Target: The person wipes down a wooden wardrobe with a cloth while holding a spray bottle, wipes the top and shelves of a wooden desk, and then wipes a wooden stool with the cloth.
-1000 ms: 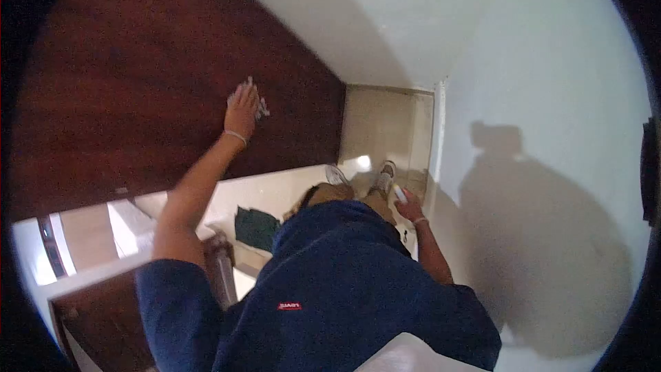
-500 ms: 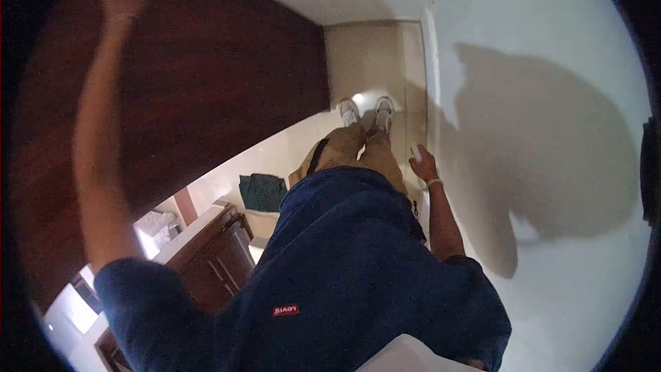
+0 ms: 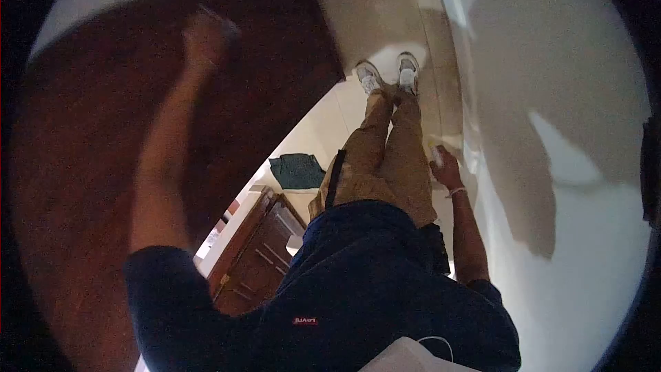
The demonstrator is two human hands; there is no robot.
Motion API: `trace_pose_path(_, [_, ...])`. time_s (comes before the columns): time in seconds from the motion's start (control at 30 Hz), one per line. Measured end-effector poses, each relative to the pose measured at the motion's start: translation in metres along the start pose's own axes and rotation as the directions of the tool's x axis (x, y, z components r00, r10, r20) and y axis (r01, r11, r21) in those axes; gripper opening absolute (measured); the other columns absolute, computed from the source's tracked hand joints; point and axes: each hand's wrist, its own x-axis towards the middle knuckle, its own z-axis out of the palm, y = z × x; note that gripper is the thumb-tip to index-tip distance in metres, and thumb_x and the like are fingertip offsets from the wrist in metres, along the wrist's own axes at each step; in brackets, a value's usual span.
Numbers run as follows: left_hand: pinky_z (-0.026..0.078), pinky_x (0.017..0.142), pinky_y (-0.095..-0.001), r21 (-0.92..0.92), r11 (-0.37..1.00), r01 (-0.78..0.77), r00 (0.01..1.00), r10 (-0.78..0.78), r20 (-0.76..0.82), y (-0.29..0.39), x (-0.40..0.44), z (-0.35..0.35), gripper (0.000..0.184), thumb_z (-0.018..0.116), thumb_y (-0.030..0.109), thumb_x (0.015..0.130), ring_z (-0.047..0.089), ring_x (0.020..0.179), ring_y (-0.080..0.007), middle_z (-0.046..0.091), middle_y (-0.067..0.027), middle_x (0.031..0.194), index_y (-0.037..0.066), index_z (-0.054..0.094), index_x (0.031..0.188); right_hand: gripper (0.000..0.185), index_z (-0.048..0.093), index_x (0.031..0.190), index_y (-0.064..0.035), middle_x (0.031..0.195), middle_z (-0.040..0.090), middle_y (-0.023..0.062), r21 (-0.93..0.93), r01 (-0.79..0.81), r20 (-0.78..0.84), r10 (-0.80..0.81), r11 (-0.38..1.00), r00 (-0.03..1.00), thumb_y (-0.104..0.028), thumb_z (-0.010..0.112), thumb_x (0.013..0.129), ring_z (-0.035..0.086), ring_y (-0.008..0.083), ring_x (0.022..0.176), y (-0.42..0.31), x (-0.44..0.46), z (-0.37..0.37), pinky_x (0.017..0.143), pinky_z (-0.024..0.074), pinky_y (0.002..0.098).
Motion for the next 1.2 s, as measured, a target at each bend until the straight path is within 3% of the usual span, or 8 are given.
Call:
trace_pose_path(0.17, [0.048,0.105,-0.0477,0.220,0.974,0.047,0.991,-0.018,-0.130,-0.104,0.016,-0.009,0.042,0.058,0.029,0.100,0.060,0.125,-0.0299,0.063,-0.0150,0.135,0.011,0.062,0.137,0.065,0.053,0.141,0.0016,0.138,0.061,0.0255,0.077,-0.036,0.023,0.034,0.996,0.999,-0.023,0.075,0.085,0.057,0.0415,0.129,-0.005,-0.020,0.021,0.110,0.0444,0.0468])
trace_pose_path(0.43, [0.045,0.110,-0.0524,-0.302,0.880,-0.366,0.765,0.469,0.442,0.225,-0.114,0.047,0.059,0.066,0.023,0.093,0.054,0.134,-0.0364,0.058,-0.0250,0.139,-0.003,0.052,0.144,0.060,0.054,0.139,-0.0005,0.139,0.060,0.0236,0.080,-0.071,-0.050,0.075,0.994,0.996,-0.017,0.075,0.086,0.057,0.0406,0.128,0.007,-0.042,0.007,0.110,0.0453,0.0472])
trace_pose_path(0.53, [0.051,0.103,-0.0516,-0.241,0.728,-0.642,0.725,0.678,0.119,0.265,-0.115,0.140,0.044,0.063,0.020,0.095,0.062,0.123,-0.0365,0.064,-0.0272,0.129,-0.003,0.063,0.133,0.060,0.054,0.140,-0.0005,0.139,0.059,0.0243,0.025,-0.134,-0.083,0.135,0.991,0.987,-0.017,0.074,0.086,0.057,0.0408,0.129,0.009,-0.049,0.003,0.111,0.0446,0.0473])
trace_pose_path(0.67, [0.043,0.107,-0.0611,-0.106,0.925,-0.365,0.864,0.379,0.331,0.180,0.029,0.096,0.043,0.057,0.026,0.100,0.050,0.137,-0.0315,0.056,-0.0163,0.145,0.009,0.059,0.140,0.062,0.052,0.143,0.0009,0.137,0.060,0.0262,0.075,-0.185,-0.103,0.192,0.980,0.976,-0.016,0.074,0.087,0.058,0.0432,0.127,0.029,-0.060,0.016,0.109,0.0458,0.0479])
trace_pose_path(0.87, [0.056,0.088,-0.0509,0.068,0.975,-0.212,0.966,0.219,-0.139,0.071,0.173,0.175,0.029,0.060,0.025,0.099,0.068,0.106,-0.0342,0.067,-0.0152,0.121,0.010,0.070,0.121,0.060,0.052,0.141,0.0024,0.131,0.063,0.0284,0.081,-0.250,0.017,0.250,0.965,0.968,-0.010,0.072,0.086,0.062,0.0456,0.120,0.024,-0.038,0.043,0.101,0.0506,0.0494])
trace_pose_path(1.03, [0.055,0.090,-0.0549,-0.075,0.829,-0.554,0.816,0.524,-0.242,0.230,0.132,0.308,0.030,0.062,0.029,0.098,0.068,0.106,-0.0348,0.064,-0.0183,0.125,0.013,0.070,0.123,0.059,0.053,0.142,-0.0004,0.131,0.064,0.0268,0.148,-0.168,0.012,0.168,0.975,0.986,-0.009,0.071,0.086,0.061,0.0451,0.122,-0.009,-0.014,0.054,0.102,0.0498,0.0518])
trace_pose_path(1.13, [0.031,0.118,-0.0598,-0.358,0.847,-0.392,0.728,0.524,0.442,0.354,0.068,0.226,0.063,0.047,0.045,0.105,0.035,0.147,-0.0451,0.034,-0.0263,0.161,0.000,0.050,0.148,0.045,0.058,0.134,-0.0017,0.113,0.070,0.0200,0.305,-0.363,0.039,0.370,0.880,0.928,-0.005,0.066,0.090,0.068,0.0348,0.098,-0.031,0.012,0.040,0.087,0.0538,0.0406])
trace_pose_path(1.2, [0.035,0.114,-0.0619,-0.507,0.742,-0.440,0.827,0.554,0.093,0.410,0.014,0.293,0.053,0.049,0.040,0.104,0.045,0.139,-0.0411,0.050,-0.0257,0.146,0.002,0.058,0.140,0.034,0.060,0.128,-0.0004,0.098,0.069,0.0106,0.412,-0.406,0.012,0.441,0.816,0.898,-0.005,0.060,0.094,0.063,0.0185,0.082,-0.060,0.035,0.019,0.076,0.0508,0.0300])
